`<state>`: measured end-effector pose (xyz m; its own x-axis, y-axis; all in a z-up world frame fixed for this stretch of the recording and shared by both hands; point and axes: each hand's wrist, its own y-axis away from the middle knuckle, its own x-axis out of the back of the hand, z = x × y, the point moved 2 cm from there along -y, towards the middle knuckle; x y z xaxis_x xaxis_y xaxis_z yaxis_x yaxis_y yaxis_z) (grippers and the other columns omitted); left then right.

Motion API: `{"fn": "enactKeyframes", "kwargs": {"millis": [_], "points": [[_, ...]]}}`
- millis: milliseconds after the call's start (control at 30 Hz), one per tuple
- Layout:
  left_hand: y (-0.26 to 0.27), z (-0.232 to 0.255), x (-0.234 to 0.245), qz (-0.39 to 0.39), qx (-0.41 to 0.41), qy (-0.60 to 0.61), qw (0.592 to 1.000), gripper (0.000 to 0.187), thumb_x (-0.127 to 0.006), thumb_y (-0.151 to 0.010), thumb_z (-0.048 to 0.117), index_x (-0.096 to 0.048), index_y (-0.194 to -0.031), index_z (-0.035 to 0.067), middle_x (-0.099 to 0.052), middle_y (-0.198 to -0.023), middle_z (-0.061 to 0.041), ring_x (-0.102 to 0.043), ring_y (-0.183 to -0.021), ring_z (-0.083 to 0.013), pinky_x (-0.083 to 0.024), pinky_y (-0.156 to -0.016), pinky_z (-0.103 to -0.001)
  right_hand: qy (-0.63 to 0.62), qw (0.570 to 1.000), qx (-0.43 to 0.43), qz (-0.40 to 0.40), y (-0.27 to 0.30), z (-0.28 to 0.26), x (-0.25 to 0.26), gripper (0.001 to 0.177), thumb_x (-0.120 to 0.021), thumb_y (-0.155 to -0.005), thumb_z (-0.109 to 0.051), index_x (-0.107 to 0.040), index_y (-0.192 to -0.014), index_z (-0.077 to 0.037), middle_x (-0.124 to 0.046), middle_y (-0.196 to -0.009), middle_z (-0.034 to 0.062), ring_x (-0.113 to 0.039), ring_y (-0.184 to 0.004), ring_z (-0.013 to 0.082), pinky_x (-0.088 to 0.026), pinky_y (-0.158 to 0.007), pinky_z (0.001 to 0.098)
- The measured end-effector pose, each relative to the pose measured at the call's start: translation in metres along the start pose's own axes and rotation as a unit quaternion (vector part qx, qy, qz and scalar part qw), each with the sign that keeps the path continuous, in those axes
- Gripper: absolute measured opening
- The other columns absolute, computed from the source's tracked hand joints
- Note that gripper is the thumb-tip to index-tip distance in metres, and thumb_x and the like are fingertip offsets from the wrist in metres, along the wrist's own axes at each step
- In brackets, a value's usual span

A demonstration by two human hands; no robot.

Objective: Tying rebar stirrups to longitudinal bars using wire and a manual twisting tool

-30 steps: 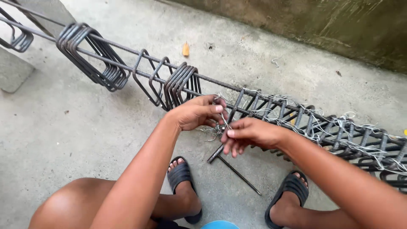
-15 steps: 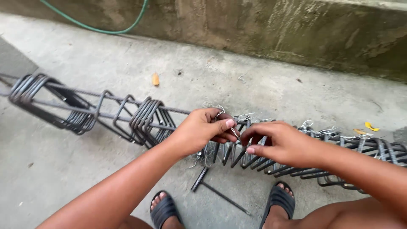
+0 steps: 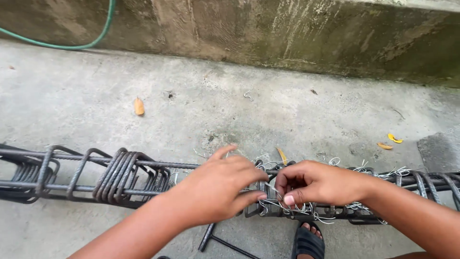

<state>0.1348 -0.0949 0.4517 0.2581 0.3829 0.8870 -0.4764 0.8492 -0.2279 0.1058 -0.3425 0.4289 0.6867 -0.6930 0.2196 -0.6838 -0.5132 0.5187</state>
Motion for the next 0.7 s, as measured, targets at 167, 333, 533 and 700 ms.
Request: {"fn": "enactKeyframes", "kwargs": {"millis": [167, 333, 533, 700], "points": [[-0.006, 0.007, -0.019, 0.056, -0.061, 0.078, 0.993, 0.016, -0.069, -0.092, 0.026, -0.073, -0.098, 0.012, -0.069, -0.086, -0.004, -0.062, -0.082, -0.0259, -0.052, -0.076, -0.037, 0.069, 0.998, -0.014, 0.004, 0.003, 0.002, -0.001, 0.011, -0.078, -0.084, -0.015, -0.078, -0.089, -0.005, -0.071, -0.075, 0.0016, -0.057, -0.066, 0.0119, -0.048, -0.062, 0.0287], [-0.012, 0.027, -0.019, 0.030, -0.066, -0.020, 0.997, 0.034, -0.063, -0.099, 0.034, -0.065, -0.073, 0.013, -0.071, -0.069, -0.005, -0.067, -0.064, -0.0324, -0.051, -0.057, -0.045, 0.097, 0.994, -0.035, 0.036, 0.017, -0.007, -0.011, 0.004, -0.075, -0.082, -0.009, -0.077, -0.084, -0.005, -0.075, -0.074, 0.0027, -0.061, -0.067, 0.0123, -0.050, -0.062, 0.0280], [-0.020, 0.029, -0.030, -0.052, 0.108, -0.103, 0.987, 0.024, -0.050, -0.100, 0.030, -0.068, -0.092, 0.016, -0.072, -0.069, -0.008, -0.076, -0.069, -0.0347, -0.060, -0.061, -0.052, 0.242, 0.945, -0.025, 0.219, 0.028, -0.017, -0.021, 0.010, -0.078, -0.083, -0.022, -0.075, -0.087, -0.014, -0.076, -0.069, 0.0068, -0.076, -0.072, 0.0248, -0.059, -0.068, 0.0384], [-0.020, 0.038, -0.043, -0.006, 0.132, -0.136, 0.982, 0.017, -0.053, -0.096, 0.027, -0.064, -0.091, 0.016, -0.070, -0.068, -0.007, -0.075, -0.066, -0.0353, -0.059, -0.059, -0.051, 0.320, 0.910, -0.074, 0.253, 0.042, -0.038, -0.037, 0.013, -0.073, -0.084, -0.030, -0.072, -0.089, -0.017, -0.076, -0.071, 0.0051, -0.075, -0.078, 0.0317, -0.057, -0.072, 0.0432]]}}
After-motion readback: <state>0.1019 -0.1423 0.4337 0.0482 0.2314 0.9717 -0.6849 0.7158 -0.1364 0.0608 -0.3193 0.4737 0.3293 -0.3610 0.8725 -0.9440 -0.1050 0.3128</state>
